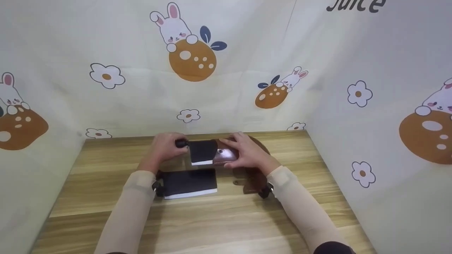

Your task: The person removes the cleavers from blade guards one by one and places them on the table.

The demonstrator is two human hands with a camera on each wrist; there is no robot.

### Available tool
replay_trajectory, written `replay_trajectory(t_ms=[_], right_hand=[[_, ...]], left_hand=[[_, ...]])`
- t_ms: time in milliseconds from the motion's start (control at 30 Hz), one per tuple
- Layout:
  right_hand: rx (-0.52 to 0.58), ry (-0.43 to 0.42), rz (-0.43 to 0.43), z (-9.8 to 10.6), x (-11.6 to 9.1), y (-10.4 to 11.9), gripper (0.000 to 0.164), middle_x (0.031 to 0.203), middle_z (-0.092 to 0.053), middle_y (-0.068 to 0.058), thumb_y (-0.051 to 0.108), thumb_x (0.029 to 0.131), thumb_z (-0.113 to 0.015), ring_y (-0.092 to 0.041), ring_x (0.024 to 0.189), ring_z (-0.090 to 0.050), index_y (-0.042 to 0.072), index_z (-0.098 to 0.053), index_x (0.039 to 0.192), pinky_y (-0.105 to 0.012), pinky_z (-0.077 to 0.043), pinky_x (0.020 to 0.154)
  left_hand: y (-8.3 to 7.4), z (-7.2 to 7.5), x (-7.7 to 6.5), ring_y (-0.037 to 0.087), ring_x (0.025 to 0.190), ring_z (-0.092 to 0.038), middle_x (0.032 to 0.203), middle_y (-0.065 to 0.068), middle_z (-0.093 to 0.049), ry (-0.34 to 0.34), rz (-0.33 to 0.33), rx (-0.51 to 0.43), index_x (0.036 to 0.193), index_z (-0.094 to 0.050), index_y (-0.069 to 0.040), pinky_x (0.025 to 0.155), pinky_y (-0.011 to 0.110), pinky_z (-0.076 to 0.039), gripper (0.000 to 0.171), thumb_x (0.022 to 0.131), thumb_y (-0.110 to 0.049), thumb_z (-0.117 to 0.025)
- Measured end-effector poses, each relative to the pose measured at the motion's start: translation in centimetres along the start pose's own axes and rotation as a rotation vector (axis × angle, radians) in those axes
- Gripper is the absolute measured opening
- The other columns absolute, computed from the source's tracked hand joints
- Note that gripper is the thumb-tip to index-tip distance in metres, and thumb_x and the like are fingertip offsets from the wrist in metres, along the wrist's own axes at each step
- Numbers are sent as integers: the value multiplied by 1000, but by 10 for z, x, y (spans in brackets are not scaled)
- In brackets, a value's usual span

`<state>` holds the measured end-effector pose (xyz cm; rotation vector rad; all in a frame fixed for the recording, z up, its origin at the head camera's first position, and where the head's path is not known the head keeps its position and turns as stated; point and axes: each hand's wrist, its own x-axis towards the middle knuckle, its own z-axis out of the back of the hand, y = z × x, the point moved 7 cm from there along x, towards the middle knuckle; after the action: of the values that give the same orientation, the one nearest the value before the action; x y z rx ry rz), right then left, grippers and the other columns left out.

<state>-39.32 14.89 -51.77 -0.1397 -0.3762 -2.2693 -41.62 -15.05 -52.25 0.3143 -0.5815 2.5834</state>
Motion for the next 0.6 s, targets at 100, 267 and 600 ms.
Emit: replay_trajectory(t_ms=[100,267,600], right_hand=[[-15,8,-4,0,0,0,103,153,-53,-7,80,82,-78,-26,139,-47,29,-50,167,-45,-41,118],[-8,5,5,1,0,1,102,154,-52,-9,77,83,-80,-27,139,-47,27,-51,167,-46,-41,118],[1,-8,15,1,-1,1,104,154,-52,-9,78,82,-81,-26,137,-48,27,-51,167,-46,-42,117]], left_hand=[[-1,1,0,29,90,-71,108,4,-82,4,8,0,116,-84,-17,81,54,-55,41,83,-41,-80],[-2,1,0,29,89,-71,106,4,-82,4,11,-9,115,-84,-17,80,52,-54,39,83,-40,-80],[-1,1,-1,28,90,-70,106,4,-82,9,16,-28,116,-84,-18,81,52,-55,39,83,-39,-81]])
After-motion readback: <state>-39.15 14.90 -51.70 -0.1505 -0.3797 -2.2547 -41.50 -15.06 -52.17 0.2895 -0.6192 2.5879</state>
